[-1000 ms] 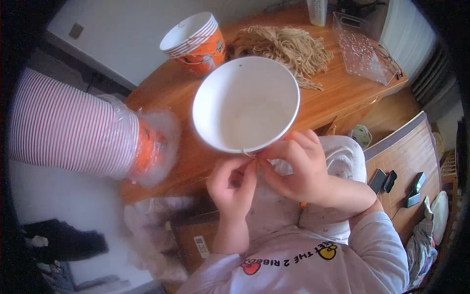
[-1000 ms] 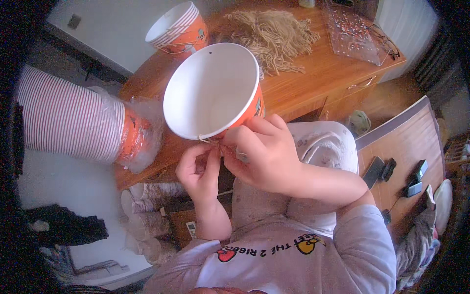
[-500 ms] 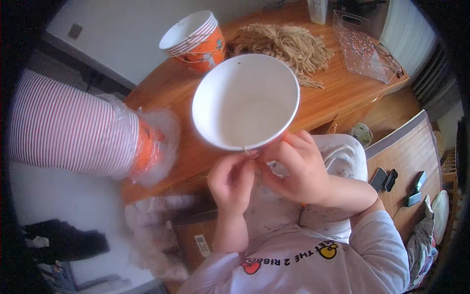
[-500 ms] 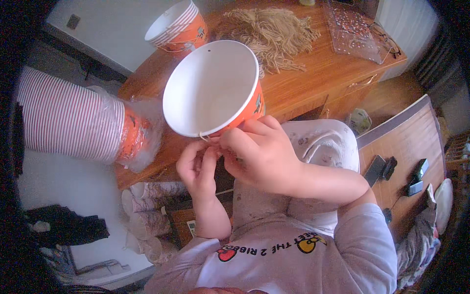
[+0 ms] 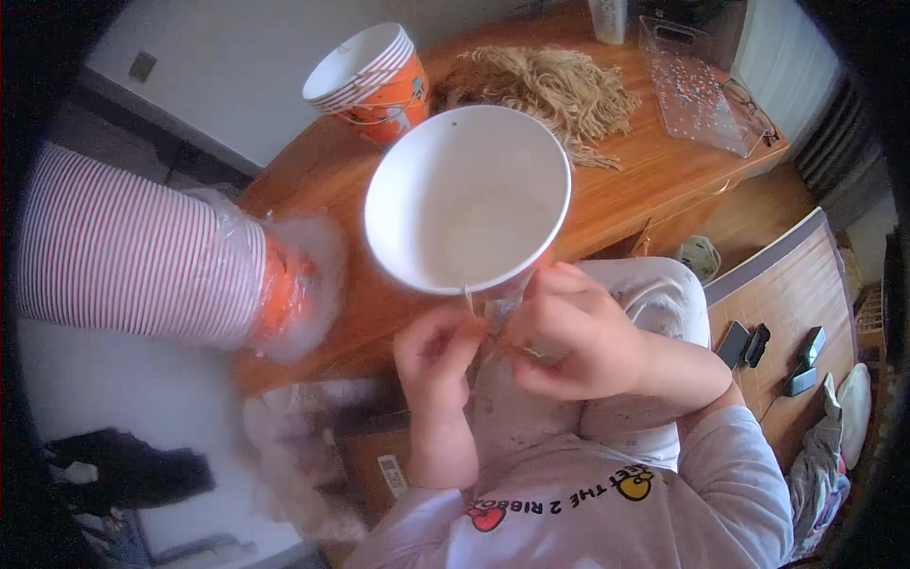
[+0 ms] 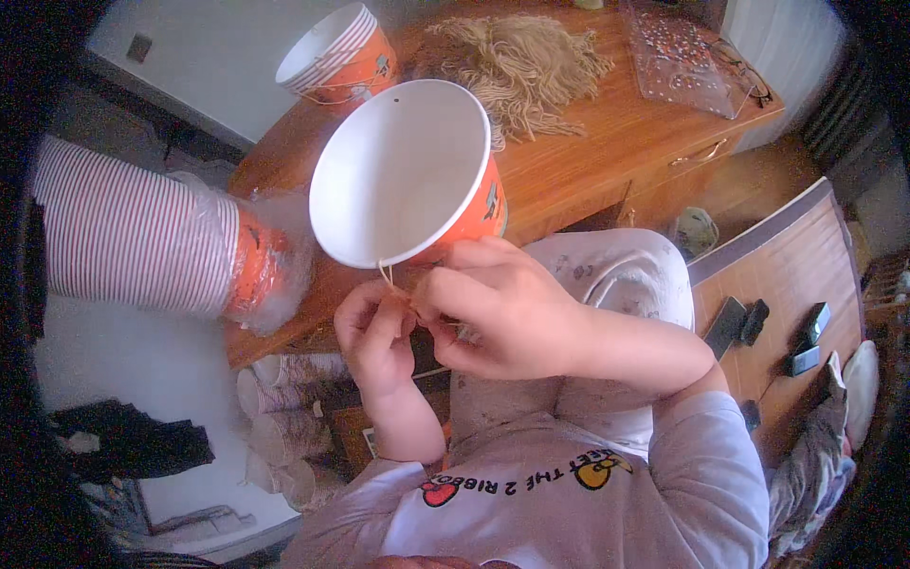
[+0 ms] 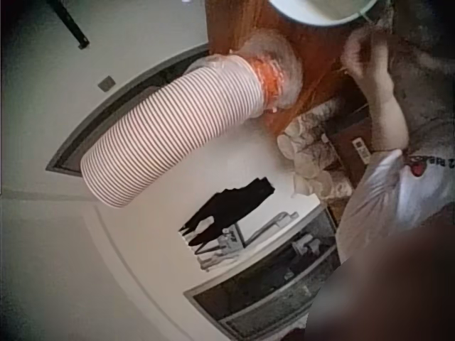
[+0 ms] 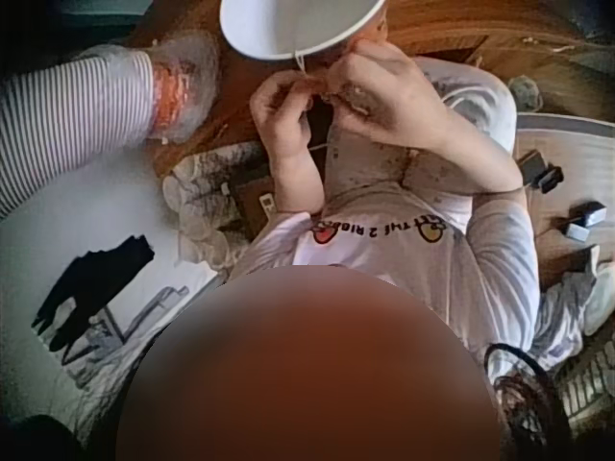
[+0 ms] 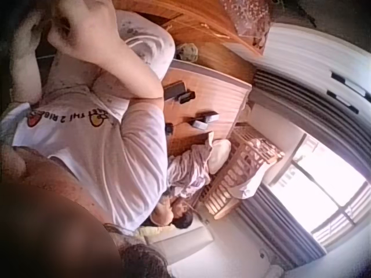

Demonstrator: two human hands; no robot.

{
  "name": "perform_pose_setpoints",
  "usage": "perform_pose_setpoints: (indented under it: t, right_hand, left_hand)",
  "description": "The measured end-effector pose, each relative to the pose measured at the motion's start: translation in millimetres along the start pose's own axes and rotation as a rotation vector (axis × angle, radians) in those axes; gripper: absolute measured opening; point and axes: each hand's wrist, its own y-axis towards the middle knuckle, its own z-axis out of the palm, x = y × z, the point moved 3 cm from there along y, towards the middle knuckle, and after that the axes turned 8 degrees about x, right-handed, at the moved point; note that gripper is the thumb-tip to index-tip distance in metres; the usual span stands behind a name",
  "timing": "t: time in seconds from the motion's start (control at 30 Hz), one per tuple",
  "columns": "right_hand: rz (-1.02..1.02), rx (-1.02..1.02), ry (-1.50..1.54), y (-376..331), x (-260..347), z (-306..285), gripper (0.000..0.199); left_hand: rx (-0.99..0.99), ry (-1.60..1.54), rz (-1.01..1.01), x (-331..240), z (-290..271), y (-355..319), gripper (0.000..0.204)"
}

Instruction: Thread a cord through the rim of paper bowls to assemble or finish the product.

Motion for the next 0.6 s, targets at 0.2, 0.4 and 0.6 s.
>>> perform_pose_setpoints:
  t: [0.2, 0.4, 0.6]
  right_hand:
    - [0.241, 0.204, -0.075, -2.5, 7.4, -6.1, 0.021]
    - [0.268, 0.281, -0.069, -8.3, 1.2, -2.1, 0.016]
    - [0.259, 0.338, -0.086, -9.1, 3.7, -1.4, 0.013]
  left_hand:
    - [0.032, -0.058, -0.041, 4.3, -10.8, -0.8, 0.016]
    - [0.114, -0.038, -0.109, 2.0, -4.8, -3.7, 0.018]
    - [0.121, 0.098, -0.051, 5.1, 1.4, -7.1, 0.012]
